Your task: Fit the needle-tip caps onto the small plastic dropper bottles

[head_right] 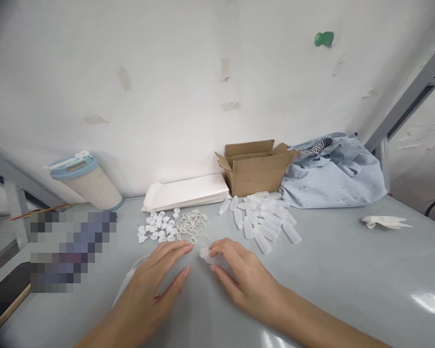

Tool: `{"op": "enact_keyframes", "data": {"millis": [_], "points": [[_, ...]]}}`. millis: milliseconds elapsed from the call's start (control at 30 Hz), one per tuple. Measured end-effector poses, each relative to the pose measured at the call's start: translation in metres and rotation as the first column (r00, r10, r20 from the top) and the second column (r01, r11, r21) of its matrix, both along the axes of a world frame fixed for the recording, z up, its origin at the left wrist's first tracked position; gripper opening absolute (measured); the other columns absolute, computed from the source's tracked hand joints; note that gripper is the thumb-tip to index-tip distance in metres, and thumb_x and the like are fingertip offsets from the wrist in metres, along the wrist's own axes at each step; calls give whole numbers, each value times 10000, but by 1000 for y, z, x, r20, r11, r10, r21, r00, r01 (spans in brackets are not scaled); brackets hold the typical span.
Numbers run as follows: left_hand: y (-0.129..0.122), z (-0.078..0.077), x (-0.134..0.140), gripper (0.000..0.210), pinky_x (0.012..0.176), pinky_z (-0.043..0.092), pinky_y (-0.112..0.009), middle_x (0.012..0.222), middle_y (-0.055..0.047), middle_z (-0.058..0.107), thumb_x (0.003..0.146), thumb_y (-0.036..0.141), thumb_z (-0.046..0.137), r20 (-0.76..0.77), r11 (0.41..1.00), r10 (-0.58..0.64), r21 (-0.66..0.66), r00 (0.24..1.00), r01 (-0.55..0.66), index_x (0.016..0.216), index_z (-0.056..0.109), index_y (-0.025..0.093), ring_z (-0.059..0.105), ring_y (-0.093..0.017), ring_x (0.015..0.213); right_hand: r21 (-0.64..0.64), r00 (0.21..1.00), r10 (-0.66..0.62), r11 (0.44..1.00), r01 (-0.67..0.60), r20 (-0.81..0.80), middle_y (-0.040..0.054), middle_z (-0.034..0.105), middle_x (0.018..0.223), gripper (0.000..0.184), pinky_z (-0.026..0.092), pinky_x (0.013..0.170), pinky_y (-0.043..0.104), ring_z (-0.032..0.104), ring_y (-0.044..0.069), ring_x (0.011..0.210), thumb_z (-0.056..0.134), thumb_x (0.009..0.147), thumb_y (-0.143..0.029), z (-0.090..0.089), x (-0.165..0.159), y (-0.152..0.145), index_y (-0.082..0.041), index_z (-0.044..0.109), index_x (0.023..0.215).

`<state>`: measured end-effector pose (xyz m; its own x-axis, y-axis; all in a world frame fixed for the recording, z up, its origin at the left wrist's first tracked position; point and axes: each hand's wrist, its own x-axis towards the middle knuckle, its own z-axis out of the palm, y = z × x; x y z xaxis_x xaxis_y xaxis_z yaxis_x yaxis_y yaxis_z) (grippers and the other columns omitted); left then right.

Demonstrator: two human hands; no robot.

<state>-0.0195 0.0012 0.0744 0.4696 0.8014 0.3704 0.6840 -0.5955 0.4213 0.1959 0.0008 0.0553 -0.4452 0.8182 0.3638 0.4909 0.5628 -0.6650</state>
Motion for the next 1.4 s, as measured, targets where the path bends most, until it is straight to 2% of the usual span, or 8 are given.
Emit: {"op": "enact_keyframes", "data": {"millis": [167,267,400,633,933,1267,1400], "points": [[0,2,2,220,789,553,-318,1015,-80,659,890,151,465,91,997,-51,56,995,46,1075,582,173,618,-192,951,-57,999,-38,998,39,12,68,632,1076,271,538,815,350,634,189,975,480,915,-178,-3,0,-1,-231,424,1175],[0,3,3,177,758,540,-304,930,-59,667,869,115,483,159,994,-79,93,984,65,983,602,178,620,-177,873,-17,999,-30,999,30,12,77,608,1139,382,537,821,342,625,182,982,464,925,-172,-4,1,-1,-245,362,1285],[-1,6,4,186,699,522,-266,870,-37,659,855,72,488,231,992,-97,101,968,75,929,612,188,606,-154,804,22,1000,7,1000,-7,3,61,598,1075,425,529,799,324,607,167,925,426,935,-142,-2,1,0,-263,356,1337],[-2,8,4,201,704,521,-273,870,-34,657,860,72,475,227,993,-95,87,969,77,933,607,204,606,-160,802,-2,999,-1,1000,1,-40,58,606,1058,389,525,796,329,595,172,910,448,926,-148,1,-1,-1,-255,414,1298],[-2,-1,1,235,840,519,-309,1051,-62,633,897,124,483,134,992,-127,20,983,126,1104,562,201,579,-184,990,-92,994,78,992,-86,-78,42,619,1048,350,520,859,328,597,164,955,475,916,-168,8,-3,-6,-257,443,1253],[-3,-2,4,161,833,523,-355,1031,-71,641,905,145,498,206,992,-86,-67,975,102,963,633,212,566,-214,1023,-216,988,125,966,-143,-96,58,611,1045,262,539,844,350,609,176,936,495,901,-195,11,-4,-11,-229,470,1160],[-3,-1,6,135,857,521,-400,1024,-70,655,894,181,524,232,990,-58,-109,971,85,924,648,225,568,-231,1031,-256,990,111,958,-131,-92,56,619,1030,235,564,787,327,619,182,937,502,893,-201,10,-5,-12,-232,471,1124]]}}
